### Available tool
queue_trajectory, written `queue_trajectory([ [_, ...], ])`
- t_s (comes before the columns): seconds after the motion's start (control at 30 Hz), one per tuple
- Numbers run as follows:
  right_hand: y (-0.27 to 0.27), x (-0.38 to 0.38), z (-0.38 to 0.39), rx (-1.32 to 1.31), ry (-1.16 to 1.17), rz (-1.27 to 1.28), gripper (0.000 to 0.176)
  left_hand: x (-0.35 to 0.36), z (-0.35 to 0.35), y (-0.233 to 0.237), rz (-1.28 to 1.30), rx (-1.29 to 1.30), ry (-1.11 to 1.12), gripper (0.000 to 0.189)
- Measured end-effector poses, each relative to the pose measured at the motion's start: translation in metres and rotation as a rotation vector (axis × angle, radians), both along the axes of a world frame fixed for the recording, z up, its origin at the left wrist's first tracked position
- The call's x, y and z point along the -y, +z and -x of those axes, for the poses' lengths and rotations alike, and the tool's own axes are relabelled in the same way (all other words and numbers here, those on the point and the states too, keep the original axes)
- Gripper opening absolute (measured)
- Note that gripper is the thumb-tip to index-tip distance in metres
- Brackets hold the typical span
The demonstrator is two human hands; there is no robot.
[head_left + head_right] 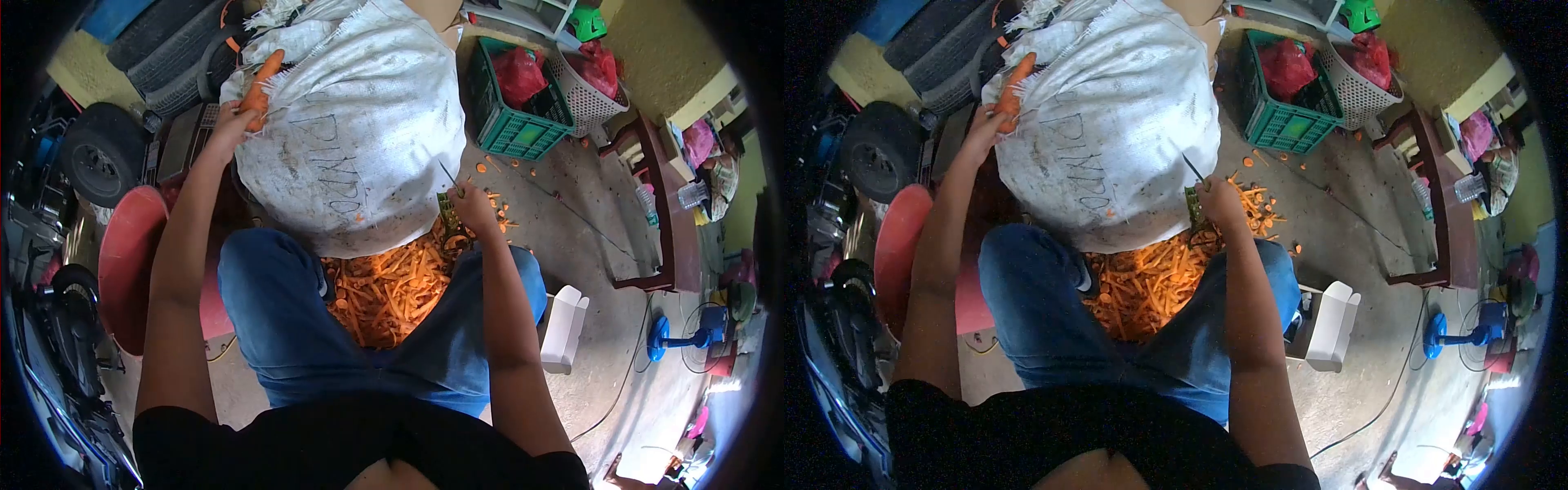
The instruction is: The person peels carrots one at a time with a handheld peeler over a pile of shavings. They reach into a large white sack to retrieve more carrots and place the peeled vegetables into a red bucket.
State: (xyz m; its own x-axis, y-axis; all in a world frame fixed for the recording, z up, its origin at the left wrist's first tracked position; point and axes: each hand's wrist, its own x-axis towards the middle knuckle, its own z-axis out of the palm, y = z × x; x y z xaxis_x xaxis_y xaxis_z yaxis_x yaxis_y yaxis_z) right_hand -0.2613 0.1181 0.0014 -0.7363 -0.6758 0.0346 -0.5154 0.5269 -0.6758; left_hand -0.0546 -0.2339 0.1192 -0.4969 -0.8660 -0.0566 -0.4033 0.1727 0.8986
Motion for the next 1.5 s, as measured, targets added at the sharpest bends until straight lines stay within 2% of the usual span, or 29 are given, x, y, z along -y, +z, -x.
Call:
queue_trajectory([
  [0.03,-0.003,0.001,-0.001,-0.038,0.014,-0.003,0.027,-0.008,0.006,0.001,0.0,-0.006,0.006,0.067],
  [0.1,-0.003,0.004,-0.004,-0.052,0.036,-0.049,0.027,-0.02,0.013,0.003,0.182,0.021,0.034,0.068],
  [0.2,0.002,0.007,-0.01,-0.068,0.057,-0.122,0.027,-0.006,0.018,-0.002,0.208,0.141,0.009,0.066],
  [0.23,0.004,0.007,-0.014,-0.07,0.059,-0.149,0.028,-0.002,0.019,-0.007,0.218,0.108,0.006,0.064],
  [0.27,0.003,0.006,-0.016,-0.073,0.063,-0.15,0.028,0.003,0.016,-0.01,0.217,0.105,0.01,0.064],
  [0.33,0.0,0.007,-0.017,-0.072,0.074,-0.181,0.028,-0.006,0.014,0.005,-0.015,0.131,-0.124,0.059],
  [0.37,-0.001,0.006,-0.017,-0.079,0.078,-0.18,0.028,-0.008,0.009,0.004,-0.014,0.125,-0.119,0.059],
  [0.43,0.0,0.005,-0.019,-0.047,0.078,-0.207,0.029,-0.016,-0.001,-0.007,0.126,-0.106,-0.143,0.047],
  [0.47,-0.001,0.003,-0.019,-0.05,0.078,-0.207,0.029,-0.021,-0.007,-0.013,0.126,-0.109,-0.142,0.047],
  [0.53,-0.004,0.0,-0.02,-0.089,0.065,-0.129,0.029,-0.033,-0.026,-0.023,-0.008,-0.392,-0.187,0.036],
  [0.57,-0.007,-0.001,-0.02,-0.086,0.071,-0.13,0.029,-0.041,-0.036,-0.027,-0.009,-0.388,-0.18,0.036],
  [0.63,-0.01,-0.002,-0.017,-0.027,0.077,-0.128,0.028,-0.063,-0.055,-0.032,-0.5,-0.745,-0.203,0.031],
  [0.67,-0.01,-0.002,-0.018,-0.027,0.089,-0.129,0.028,-0.072,-0.063,-0.035,-0.497,-0.747,-0.191,0.031],
  [0.73,-0.003,-0.003,-0.023,-0.002,0.072,-0.149,0.028,-0.089,-0.076,-0.042,-0.777,-1.123,-0.116,0.031],
  [0.8,0.004,-0.003,-0.029,-0.014,0.077,-0.199,0.028,-0.099,-0.087,-0.055,-0.784,-1.155,-0.05,0.036],
  [0.87,0.005,-0.003,-0.033,-0.012,0.068,-0.175,0.029,-0.109,-0.093,-0.069,-0.915,-1.223,-0.08,0.038],
  [1.0,-0.002,-0.004,-0.035,-0.096,0.098,-0.196,0.028,-0.127,-0.094,-0.08,-1.075,-1.21,-0.062,0.037],
  [1.03,0.005,-0.004,-0.04,-0.07,0.086,-0.183,0.028,-0.133,-0.092,-0.079,-0.956,-1.162,-0.061,0.038],
  [1.07,0.01,-0.003,-0.043,-0.047,0.073,-0.168,0.027,-0.14,-0.092,-0.08,-0.953,-1.164,-0.057,0.038],
  [1.13,-0.011,0.0,-0.033,-0.065,0.063,-0.111,0.027,-0.16,-0.091,-0.08,-1.026,-1.086,-0.088,0.038],
  [1.2,-0.018,-0.002,-0.027,-0.08,0.045,-0.062,0.027,-0.191,-0.09,-0.079,-1.233,-1.081,-0.114,0.04],
  [1.23,-0.005,-0.002,-0.033,0.051,0.055,0.042,0.026,-0.2,-0.088,-0.084,-1.24,-1.08,-0.116,0.04],
  [1.3,0.013,0.001,-0.048,0.278,-0.008,0.256,0.025,-0.215,-0.083,-0.097,-1.657,-0.954,-0.391,0.042],
  [1.33,0.02,0.003,-0.055,0.278,-0.011,0.252,0.025,-0.221,-0.078,-0.094,-1.662,-0.954,-0.39,0.042],
  [1.4,0.03,0.005,-0.062,0.545,-0.208,0.526,0.025,-0.234,-0.065,-0.082,-1.556,-0.738,-0.42,0.044],
  [1.43,0.018,0.008,-0.056,0.626,-0.28,0.633,0.031,-0.237,-0.058,-0.078,-1.532,-0.666,-0.444,0.045],
  [1.47,0.015,0.005,-0.055,0.623,-0.29,0.637,0.031,-0.237,-0.051,-0.08,-1.536,-0.657,-0.452,0.045],
  [1.5,0.02,0.007,-0.061,0.72,-0.324,0.789,0.03,-0.237,-0.044,-0.084,-1.615,-0.61,-0.46,0.046],
])
